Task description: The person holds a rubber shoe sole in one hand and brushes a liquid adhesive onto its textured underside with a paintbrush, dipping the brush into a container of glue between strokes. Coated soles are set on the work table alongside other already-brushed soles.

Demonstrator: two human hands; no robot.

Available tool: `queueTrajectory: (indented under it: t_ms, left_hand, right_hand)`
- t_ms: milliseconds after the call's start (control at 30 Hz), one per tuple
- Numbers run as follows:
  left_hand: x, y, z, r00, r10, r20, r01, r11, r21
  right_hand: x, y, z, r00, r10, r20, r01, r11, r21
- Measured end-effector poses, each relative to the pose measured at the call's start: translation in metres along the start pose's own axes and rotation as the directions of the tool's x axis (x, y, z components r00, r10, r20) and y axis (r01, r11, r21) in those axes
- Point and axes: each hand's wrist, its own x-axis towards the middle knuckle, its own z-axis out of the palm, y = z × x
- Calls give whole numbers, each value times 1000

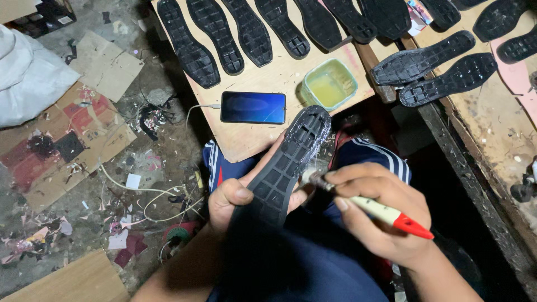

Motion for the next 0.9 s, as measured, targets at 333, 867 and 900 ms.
queueTrajectory:
  t_ms: [333, 867, 900]
  left_hand:
    - [4, 9, -28, 999, -48, 5, 48, 999, 20]
    - [7, 10, -15, 993, -57, -101, 72, 985, 157]
    - [8, 9, -14, 998, -66, 19, 65, 996, 60]
  right_hand:
    - [-3, 1, -7, 989, 43, 144, -41, 999, -20]
    - [-9, 14, -2, 999, 7, 43, -12, 993, 119]
    - [-6, 13, -2, 1000, -12, 20, 11, 998, 54]
